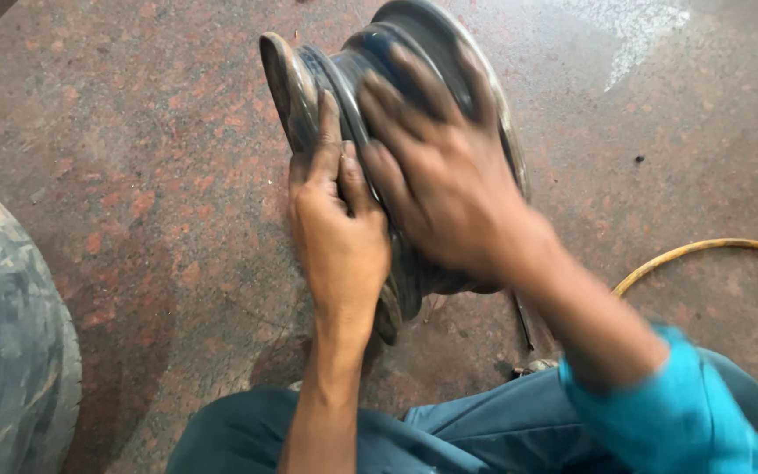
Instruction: The person rubs and wipes the surface of a metal wheel rim with a cloth by hand while sitting on the floor.
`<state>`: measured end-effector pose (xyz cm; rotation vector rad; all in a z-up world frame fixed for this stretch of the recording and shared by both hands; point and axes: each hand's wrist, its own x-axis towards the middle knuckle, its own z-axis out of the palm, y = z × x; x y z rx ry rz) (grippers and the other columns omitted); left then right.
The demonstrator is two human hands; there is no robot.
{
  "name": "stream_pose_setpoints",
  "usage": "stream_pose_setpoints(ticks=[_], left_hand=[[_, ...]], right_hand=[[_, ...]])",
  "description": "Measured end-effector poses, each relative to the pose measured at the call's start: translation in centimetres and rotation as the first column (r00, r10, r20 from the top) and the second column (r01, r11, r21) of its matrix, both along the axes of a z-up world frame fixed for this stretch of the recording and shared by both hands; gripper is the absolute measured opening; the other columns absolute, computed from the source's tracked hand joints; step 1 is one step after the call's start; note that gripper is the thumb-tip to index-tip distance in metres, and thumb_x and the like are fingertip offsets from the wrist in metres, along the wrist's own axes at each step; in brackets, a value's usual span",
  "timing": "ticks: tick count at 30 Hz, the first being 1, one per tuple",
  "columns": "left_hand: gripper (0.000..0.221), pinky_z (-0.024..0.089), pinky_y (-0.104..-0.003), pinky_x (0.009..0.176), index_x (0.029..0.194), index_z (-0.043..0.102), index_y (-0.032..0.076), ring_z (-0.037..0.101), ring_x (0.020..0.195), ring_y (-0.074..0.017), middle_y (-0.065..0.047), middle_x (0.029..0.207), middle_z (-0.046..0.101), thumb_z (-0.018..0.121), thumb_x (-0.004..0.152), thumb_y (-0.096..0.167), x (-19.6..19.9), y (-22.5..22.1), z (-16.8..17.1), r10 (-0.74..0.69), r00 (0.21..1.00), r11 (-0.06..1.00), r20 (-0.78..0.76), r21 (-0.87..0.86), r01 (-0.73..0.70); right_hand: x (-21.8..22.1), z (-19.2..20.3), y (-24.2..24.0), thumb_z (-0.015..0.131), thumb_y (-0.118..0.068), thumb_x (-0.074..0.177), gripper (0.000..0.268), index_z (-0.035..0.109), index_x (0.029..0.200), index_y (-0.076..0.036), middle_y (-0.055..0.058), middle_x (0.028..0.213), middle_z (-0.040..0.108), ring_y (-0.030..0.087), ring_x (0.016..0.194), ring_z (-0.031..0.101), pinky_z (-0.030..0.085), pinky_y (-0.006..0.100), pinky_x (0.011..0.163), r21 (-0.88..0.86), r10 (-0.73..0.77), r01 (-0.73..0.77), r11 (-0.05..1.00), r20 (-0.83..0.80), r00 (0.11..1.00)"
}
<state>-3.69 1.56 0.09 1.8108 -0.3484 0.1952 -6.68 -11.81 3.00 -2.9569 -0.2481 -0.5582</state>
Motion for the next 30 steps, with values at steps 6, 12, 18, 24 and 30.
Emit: stream_pose_setpoints(ticks=[6,12,18,24,30], left_hand=[[0.044,0.064,-0.035,0.076,0.148,0.054,0.022,0.074,0.088,-0.0243,-0.015,0.114,0.068,0.052,0.105,0.011,0.7,-0.6,-0.1,0.011,0.978,1.000,-0.209,0.009,-0.009],[0.036,0.056,-0.039,0.104,0.150,0.052,0.013,0.071,0.118,-0.0302,-0.020,0.125,0.068,0.054,0.115,0.006,-0.4,-0.2,-1.5,0.029,0.967,1.000,0.254,-0.001,-0.030],[0.041,0.058,-0.038,0.085,0.151,0.055,0.018,0.073,0.092,-0.0224,-0.016,0.104,0.070,0.055,0.111,0.010,0.8,-0.7,-1.2,0.049,0.999,0.998,0.020,-0.028,-0.049],[0.042,0.055,-0.038,0.065,0.150,0.056,0.020,0.062,0.072,-0.0207,-0.015,0.089,0.064,0.054,0.109,0.012,0.8,-0.8,-1.2,0.052,0.997,0.998,-0.063,0.028,-0.051],[0.037,0.059,-0.032,0.087,0.153,0.054,0.012,0.070,0.098,-0.0072,-0.012,0.110,0.072,0.051,0.116,0.010,2.4,-0.8,-1.6,-0.008,0.996,0.998,0.085,-0.064,0.013]], right_hand=[[-9.3,-2.2,2.9,0.036,-0.029,0.108,0.052,0.061,0.144,-0.002,0.011,0.156,0.055,0.031,0.155,0.026,-0.002,0.052,0.126,0.078,-0.076,0.076,0.994,-0.002,0.997],[1.3,0.6,-0.9,0.039,-0.028,0.114,0.047,0.059,0.146,0.001,0.017,0.152,0.056,0.036,0.155,0.034,0.005,0.055,0.130,0.107,0.042,-0.037,0.994,-0.041,0.998],[-7.1,-1.2,2.2,0.051,-0.026,0.106,0.055,0.057,0.148,0.008,0.020,0.155,0.056,0.031,0.151,0.039,0.006,0.053,0.129,0.090,-0.041,0.039,0.995,0.022,0.999],[-8.3,-2.5,2.1,0.049,-0.028,0.108,0.048,0.062,0.147,-0.003,0.010,0.156,0.058,0.035,0.154,0.034,-0.007,0.058,0.122,-0.035,-0.164,0.167,0.985,0.075,0.984],[2.1,-1.0,-1.2,0.044,-0.033,0.121,0.046,0.060,0.151,-0.002,0.010,0.155,0.057,0.032,0.161,0.031,-0.007,0.060,0.126,-0.080,-0.081,0.087,0.993,0.070,0.994]])
